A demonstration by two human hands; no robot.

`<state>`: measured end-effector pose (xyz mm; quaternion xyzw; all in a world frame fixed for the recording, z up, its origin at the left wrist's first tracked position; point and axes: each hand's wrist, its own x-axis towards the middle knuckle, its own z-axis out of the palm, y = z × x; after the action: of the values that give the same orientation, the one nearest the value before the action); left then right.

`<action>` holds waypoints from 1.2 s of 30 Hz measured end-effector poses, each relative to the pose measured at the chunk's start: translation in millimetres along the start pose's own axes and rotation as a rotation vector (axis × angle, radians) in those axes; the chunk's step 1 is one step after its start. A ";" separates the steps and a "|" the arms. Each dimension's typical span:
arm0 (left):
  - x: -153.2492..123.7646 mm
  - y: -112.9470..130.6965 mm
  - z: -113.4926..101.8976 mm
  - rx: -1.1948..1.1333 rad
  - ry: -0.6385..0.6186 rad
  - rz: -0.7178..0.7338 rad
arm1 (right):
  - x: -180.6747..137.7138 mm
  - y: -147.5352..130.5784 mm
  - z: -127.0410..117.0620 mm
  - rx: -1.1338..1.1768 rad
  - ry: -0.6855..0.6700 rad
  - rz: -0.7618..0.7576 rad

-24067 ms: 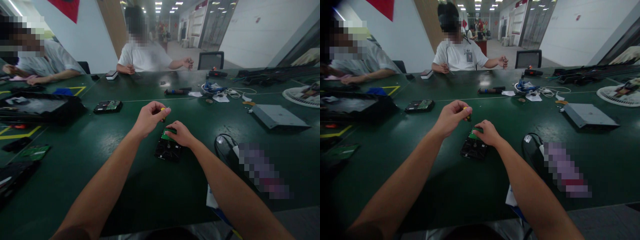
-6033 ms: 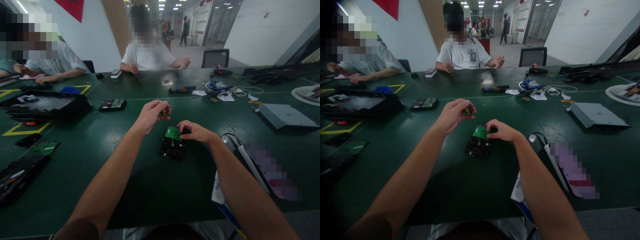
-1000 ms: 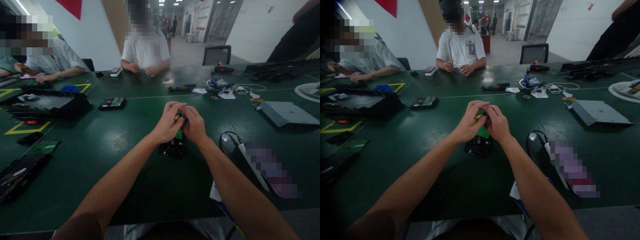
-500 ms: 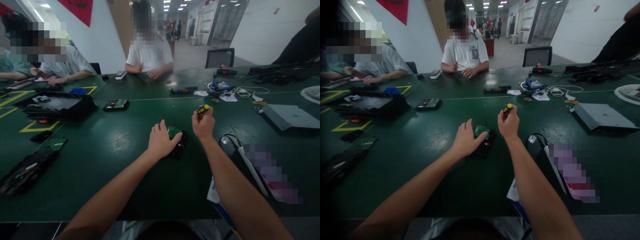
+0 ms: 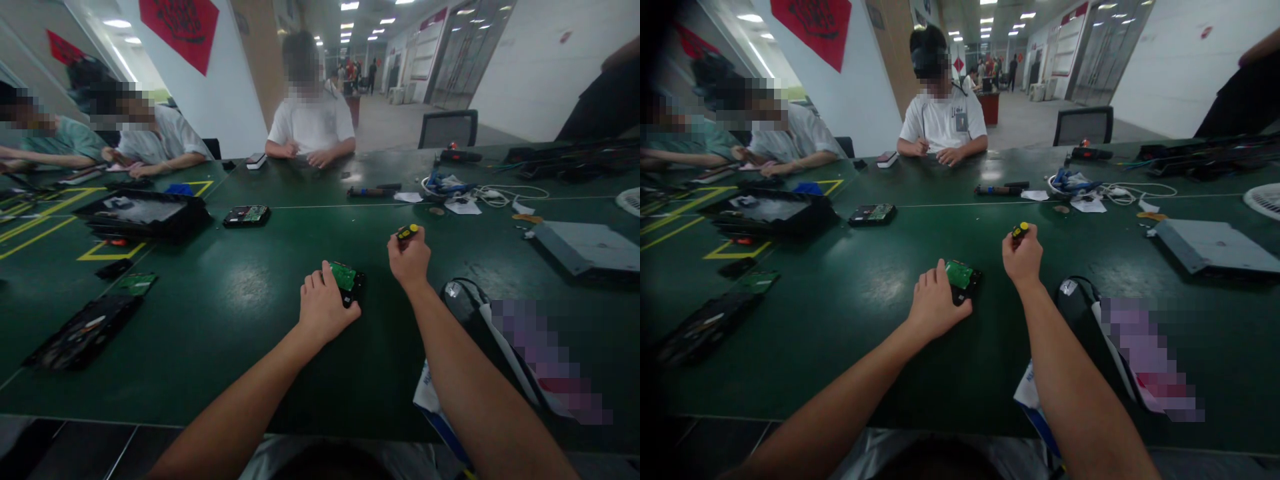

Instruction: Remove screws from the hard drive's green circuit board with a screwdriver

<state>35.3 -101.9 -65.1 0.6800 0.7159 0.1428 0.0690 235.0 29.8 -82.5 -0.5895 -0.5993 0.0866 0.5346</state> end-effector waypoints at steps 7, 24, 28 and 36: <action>-33.0 -57.0 -22.1 0.037 0.014 -0.121 | 0.8 1.7 2.4 0.049 -0.029 0.002; -42.8 -387.1 -123.9 0.492 0.124 -0.674 | 3.5 6.1 6.3 -0.044 -0.027 0.024; -37.8 -432.4 -136.8 0.518 -0.092 -0.704 | 3.7 8.0 6.7 -0.047 -0.022 0.030; -30.6 -461.2 -138.2 0.409 -0.267 -0.637 | 4.2 13.1 8.4 -0.027 -0.033 0.030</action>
<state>-443.1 -163.5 -74.3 0.4363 0.8893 -0.1206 0.0655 237.9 41.3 -93.4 -0.6041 -0.6002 0.0959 0.5154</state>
